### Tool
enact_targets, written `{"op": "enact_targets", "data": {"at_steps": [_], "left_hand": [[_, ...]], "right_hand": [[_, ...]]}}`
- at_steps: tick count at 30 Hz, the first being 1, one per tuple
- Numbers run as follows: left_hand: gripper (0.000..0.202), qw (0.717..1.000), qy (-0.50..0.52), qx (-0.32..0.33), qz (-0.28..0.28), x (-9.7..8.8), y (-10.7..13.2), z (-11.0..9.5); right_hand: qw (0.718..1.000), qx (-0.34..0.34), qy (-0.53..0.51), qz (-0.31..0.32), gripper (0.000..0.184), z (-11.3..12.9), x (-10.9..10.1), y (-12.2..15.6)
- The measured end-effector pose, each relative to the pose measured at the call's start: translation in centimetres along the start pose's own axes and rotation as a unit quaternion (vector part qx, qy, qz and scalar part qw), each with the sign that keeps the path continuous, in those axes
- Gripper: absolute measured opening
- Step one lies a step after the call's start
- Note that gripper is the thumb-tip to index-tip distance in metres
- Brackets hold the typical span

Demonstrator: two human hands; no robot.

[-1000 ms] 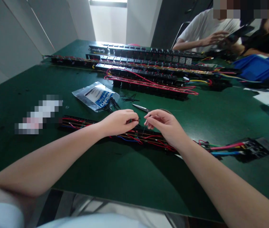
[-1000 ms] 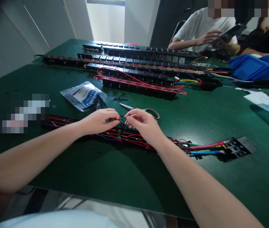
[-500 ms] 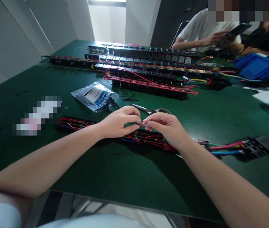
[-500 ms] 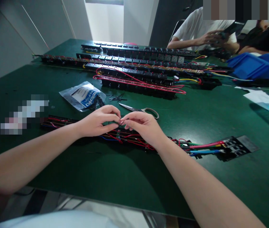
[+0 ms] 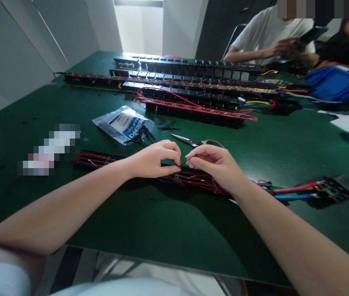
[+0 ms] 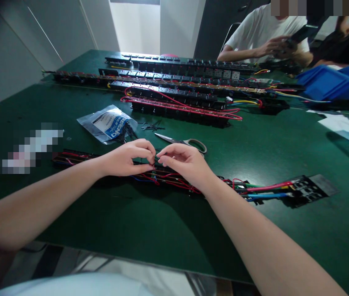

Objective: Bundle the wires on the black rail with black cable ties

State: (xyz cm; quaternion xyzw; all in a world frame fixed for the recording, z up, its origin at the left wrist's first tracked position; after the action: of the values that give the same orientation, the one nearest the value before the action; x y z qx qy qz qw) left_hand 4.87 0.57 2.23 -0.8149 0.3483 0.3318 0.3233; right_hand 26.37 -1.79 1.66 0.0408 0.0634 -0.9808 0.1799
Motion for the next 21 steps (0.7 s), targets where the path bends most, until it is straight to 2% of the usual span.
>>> {"op": "enact_targets", "data": {"at_steps": [9,14,18,21], "left_hand": [[0.01,1.0,0.012,-0.009,0.013,-0.03,-0.06,-0.02],[0.01,0.998,0.053,-0.024,0.032,-0.13,-0.1,0.09],[0.012,0.996,0.068,-0.034,0.054,-0.14,-0.03,0.25],[0.006,0.993,0.078,-0.054,0.066,-0.1,0.06,0.17]], "right_hand": [[1.0,-0.002,0.014,0.004,0.015,0.04,-0.11,-0.04],[1.0,-0.01,0.003,0.007,0.012,-0.07,-0.09,-0.06],[1.0,0.0,-0.012,-0.005,0.012,-0.23,-0.09,-0.1],[0.999,0.025,-0.021,0.02,0.012,-0.28,0.11,-0.11]]}}
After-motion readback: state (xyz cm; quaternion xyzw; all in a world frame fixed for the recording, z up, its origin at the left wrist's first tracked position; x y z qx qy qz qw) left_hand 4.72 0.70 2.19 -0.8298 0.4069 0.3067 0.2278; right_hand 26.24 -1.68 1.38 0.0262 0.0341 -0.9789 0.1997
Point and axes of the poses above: each hand's wrist, its own y-axis away from the middle knuckle, its own x-axis out of the palm, z = x × y, the point moved 1 cm from there along -y, towards the middle knuckle, and after that the axes turned 1 degree about -z, right-handed, at the moved point
